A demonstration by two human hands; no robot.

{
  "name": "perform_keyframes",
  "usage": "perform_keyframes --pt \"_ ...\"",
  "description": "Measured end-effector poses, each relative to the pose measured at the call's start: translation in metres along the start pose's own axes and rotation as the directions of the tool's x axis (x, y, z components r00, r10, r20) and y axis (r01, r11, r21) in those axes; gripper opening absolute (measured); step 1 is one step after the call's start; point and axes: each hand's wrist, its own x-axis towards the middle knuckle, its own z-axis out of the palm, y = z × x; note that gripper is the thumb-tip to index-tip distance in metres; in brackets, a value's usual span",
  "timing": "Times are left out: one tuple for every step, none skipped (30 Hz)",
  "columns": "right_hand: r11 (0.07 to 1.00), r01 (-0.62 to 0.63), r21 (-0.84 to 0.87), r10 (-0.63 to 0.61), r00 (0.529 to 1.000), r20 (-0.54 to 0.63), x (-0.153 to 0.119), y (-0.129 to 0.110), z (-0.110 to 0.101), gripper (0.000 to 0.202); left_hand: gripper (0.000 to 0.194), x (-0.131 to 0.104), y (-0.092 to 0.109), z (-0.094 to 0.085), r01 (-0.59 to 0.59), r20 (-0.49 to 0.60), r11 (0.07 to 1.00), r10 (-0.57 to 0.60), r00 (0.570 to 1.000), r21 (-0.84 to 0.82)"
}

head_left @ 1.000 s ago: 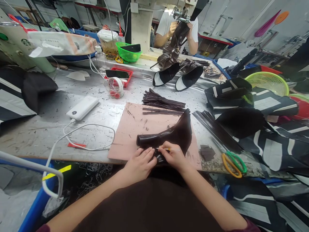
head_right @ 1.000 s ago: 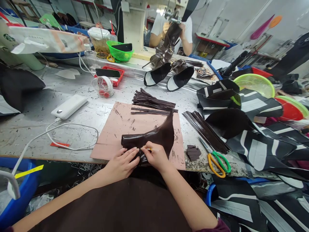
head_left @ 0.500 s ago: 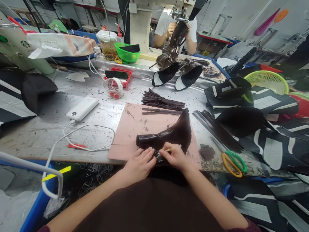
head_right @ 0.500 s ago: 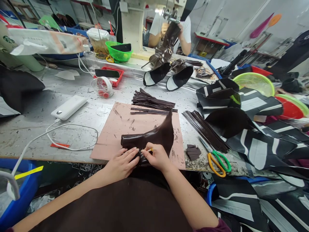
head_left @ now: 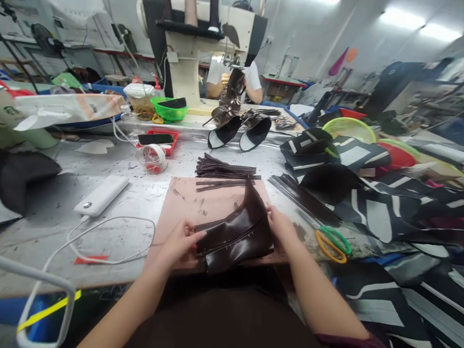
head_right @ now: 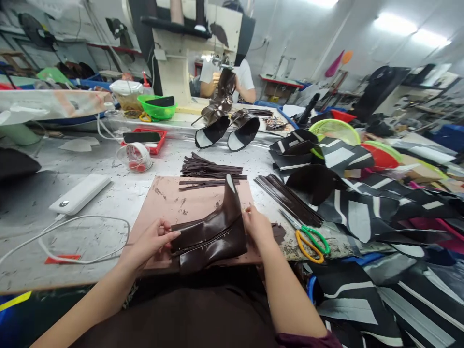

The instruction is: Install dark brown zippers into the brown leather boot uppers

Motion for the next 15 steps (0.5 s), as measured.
perform_keyframes --pt "1.000 0.017 0.015 -0.017 0.999 -0.039 -0.002 -0.004 0.003 0.008 0.039 0.000 0.001 0.001 0.032 0.010 0.999 -0.032 0.999 -0.010" --pt "0.999 0.037 0.026 -0.035 0.997 -0.074 -0.005 -0.008 0.005 0.013 0.040 0.000 0.001 0.003 0.051 0.022 0.999 -0.050 0.998 -0.007" --pt "0.996 0.066 0.053 -0.060 0.994 -0.096 -0.009 -0.013 0.006 0.020 0.041 -0.001 -0.001 0.004 0.055 0.043 0.998 -0.055 0.998 -0.001" --pt "0.989 0.104 0.104 -0.094 0.991 -0.098 -0.013 -0.019 0.006 0.025 0.040 -0.001 -0.002 0.005 0.055 0.069 0.998 -0.056 0.996 0.012" --pt "0.974 0.145 0.174 -0.133 0.988 -0.077 -0.016 -0.024 0.004 0.028 0.040 -0.001 -0.004 0.006 0.054 0.092 0.998 -0.057 0.994 0.038" --pt "0.952 0.176 0.252 -0.174 0.984 -0.030 -0.020 -0.028 0.003 0.028 0.040 -0.002 -0.005 0.007 0.046 0.111 0.996 -0.054 0.992 0.071" --pt "0.926 0.181 0.330 -0.203 0.979 0.034 -0.023 -0.032 0.001 0.031 0.040 -0.004 -0.004 0.008 0.026 0.130 0.995 -0.038 0.991 0.094" --pt "0.902 0.151 0.404 -0.209 0.972 0.103 -0.026 -0.035 -0.001 0.038 0.039 -0.006 -0.003 0.009 0.000 0.149 0.996 -0.014 0.989 0.090" --pt "0.876 0.085 0.475 -0.186 0.968 0.171 -0.029 -0.037 -0.002 0.045 0.039 -0.010 0.000 0.010 -0.014 0.167 0.999 0.006 0.986 0.048" --pt "0.839 -0.009 0.544 -0.137 0.964 0.228 -0.031 -0.039 -0.003 0.049 0.038 -0.014 0.003 0.010 -0.007 0.188 1.000 0.012 0.982 -0.028" --pt "0.771 -0.117 0.626 -0.082 0.957 0.279 -0.032 -0.039 -0.005 0.051 0.037 -0.019 0.007 0.011 0.024 0.216 0.991 0.005 0.976 -0.130" --pt "0.665 -0.218 0.714 -0.039 0.945 0.326 -0.034 -0.040 -0.006 0.053 0.035 -0.025 0.009 0.010 0.077 0.243 0.969 -0.019 0.970 -0.234" --pt "0.538 -0.299 0.788 -0.020 0.930 0.366 -0.035 -0.040 -0.007 0.057 0.032 -0.030 0.011 0.010 0.139 0.265 0.935 -0.052 0.963 -0.325" --pt "0.416 -0.354 0.838 -0.031 0.915 0.402 -0.036 -0.040 -0.008 0.061 0.029 -0.033 0.011 0.009 0.192 0.275 0.892 -0.080 0.958 -0.409" --pt "0.321 -0.390 0.863 -0.059 0.901 0.429 -0.037 -0.041 -0.010 0.064 0.027 -0.036 0.009 0.008 0.226 0.279 0.840 -0.094 0.956 -0.494"
